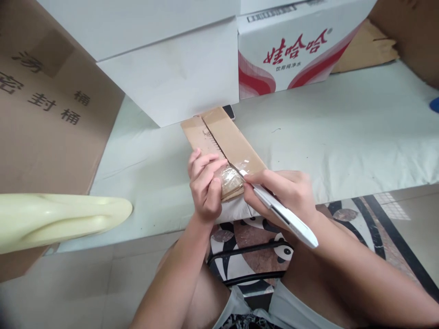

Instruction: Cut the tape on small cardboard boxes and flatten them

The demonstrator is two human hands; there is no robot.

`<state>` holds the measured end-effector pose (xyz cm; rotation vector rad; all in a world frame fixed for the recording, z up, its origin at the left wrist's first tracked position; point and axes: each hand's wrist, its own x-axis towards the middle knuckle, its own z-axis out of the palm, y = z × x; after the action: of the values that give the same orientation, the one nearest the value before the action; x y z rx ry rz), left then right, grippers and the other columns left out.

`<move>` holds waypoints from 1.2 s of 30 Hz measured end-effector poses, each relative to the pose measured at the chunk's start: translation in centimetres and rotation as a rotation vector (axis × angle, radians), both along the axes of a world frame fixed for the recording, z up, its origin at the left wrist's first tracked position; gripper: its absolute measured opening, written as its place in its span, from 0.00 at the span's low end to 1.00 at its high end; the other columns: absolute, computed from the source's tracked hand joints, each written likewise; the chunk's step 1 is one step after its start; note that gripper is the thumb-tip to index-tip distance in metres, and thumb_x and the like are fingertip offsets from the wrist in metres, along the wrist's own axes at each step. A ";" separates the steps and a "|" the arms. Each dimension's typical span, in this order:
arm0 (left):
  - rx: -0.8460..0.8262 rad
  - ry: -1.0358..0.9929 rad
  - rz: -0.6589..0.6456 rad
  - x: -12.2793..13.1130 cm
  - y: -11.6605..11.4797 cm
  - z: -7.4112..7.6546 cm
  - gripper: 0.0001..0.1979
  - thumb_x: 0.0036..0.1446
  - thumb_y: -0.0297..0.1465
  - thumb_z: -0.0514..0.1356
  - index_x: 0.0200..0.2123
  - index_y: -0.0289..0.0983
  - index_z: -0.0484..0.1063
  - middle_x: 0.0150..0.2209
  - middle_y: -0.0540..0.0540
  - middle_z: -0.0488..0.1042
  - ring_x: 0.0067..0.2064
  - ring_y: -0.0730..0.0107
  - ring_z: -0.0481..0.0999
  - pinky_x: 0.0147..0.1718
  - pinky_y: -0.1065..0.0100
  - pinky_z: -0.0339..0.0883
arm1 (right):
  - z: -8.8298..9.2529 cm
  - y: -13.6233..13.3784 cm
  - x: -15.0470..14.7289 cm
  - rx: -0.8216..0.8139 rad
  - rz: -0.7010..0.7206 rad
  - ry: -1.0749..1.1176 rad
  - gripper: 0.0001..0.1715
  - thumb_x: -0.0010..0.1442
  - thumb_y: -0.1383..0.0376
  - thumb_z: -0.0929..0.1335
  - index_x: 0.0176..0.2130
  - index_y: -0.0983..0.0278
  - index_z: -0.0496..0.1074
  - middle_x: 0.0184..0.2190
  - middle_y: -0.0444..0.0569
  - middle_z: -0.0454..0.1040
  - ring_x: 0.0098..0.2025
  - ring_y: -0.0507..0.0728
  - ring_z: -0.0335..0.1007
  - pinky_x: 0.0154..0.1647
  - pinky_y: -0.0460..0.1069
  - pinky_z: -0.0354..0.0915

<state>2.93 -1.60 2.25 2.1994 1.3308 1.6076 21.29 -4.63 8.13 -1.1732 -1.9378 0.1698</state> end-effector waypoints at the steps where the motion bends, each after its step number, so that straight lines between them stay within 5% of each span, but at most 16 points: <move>1: 0.000 0.002 0.000 0.0 0.0 0.0 0.19 0.68 0.31 0.48 0.46 0.39 0.79 0.46 0.44 0.80 0.53 0.60 0.78 0.70 0.47 0.58 | 0.0 0.1 -0.1 0.001 0.003 0.002 0.06 0.63 0.66 0.71 0.33 0.57 0.74 0.18 0.41 0.74 0.16 0.49 0.63 0.18 0.47 0.60; 36: 0.072 -0.095 0.024 0.6 0.9 -0.5 0.19 0.63 0.31 0.47 0.39 0.40 0.79 0.41 0.46 0.80 0.49 0.60 0.77 0.68 0.48 0.60 | -0.9 1.0 -0.4 0.043 0.090 0.068 0.11 0.55 0.74 0.65 0.26 0.60 0.61 0.17 0.35 0.58 0.19 0.46 0.48 0.19 0.42 0.51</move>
<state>3.57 -0.71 1.77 2.1240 1.2984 1.7717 20.84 -3.64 7.21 -1.0405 -1.9257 0.2122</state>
